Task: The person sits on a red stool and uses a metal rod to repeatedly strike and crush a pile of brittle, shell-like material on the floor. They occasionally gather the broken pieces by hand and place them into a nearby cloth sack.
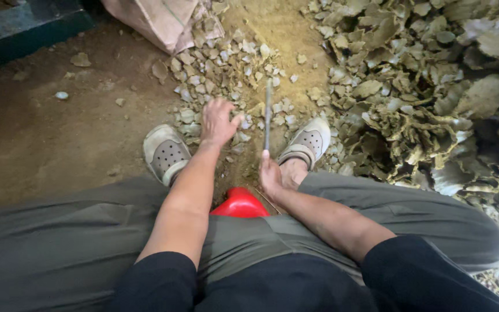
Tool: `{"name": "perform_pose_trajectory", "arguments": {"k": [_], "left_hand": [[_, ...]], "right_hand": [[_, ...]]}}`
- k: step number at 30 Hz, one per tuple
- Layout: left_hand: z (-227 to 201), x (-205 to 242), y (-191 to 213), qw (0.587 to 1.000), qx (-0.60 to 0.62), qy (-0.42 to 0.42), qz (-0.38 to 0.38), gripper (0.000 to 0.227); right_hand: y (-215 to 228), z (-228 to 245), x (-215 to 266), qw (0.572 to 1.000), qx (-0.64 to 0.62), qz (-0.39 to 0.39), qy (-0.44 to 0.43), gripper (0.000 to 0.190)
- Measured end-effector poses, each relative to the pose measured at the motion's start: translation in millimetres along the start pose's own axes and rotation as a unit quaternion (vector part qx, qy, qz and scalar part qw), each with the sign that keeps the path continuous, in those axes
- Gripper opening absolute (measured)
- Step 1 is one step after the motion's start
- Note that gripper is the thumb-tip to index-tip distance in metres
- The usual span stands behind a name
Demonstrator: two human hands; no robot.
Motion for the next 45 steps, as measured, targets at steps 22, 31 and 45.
{"name": "perform_pose_trajectory", "arguments": {"k": [22,31,45], "left_hand": [[117,29,30,0.934,0.047,0.206,-0.287,0.016],[124,60,66,0.905,-0.054,0.286,-0.309,0.014],[154,49,82,0.881,-0.028,0.297,-0.367,0.024]], "right_hand": [[-23,56,-8,0.942,0.304,-0.058,0.127,0.083],[-20,84,-1,0.933,0.329,-0.048,0.138,0.082],[-3,138,-31,0.929,0.330,-0.068,0.152,0.076]]}}
Point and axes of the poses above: each hand's wrist, its own x-axis away from the middle knuckle, its own y-axis out of the back of the hand, z = x × y, the point moved 10 cm from there along -x, towards the middle knuckle, and after that the axes turned 14 degrees about -y, right-handed, at the moved point
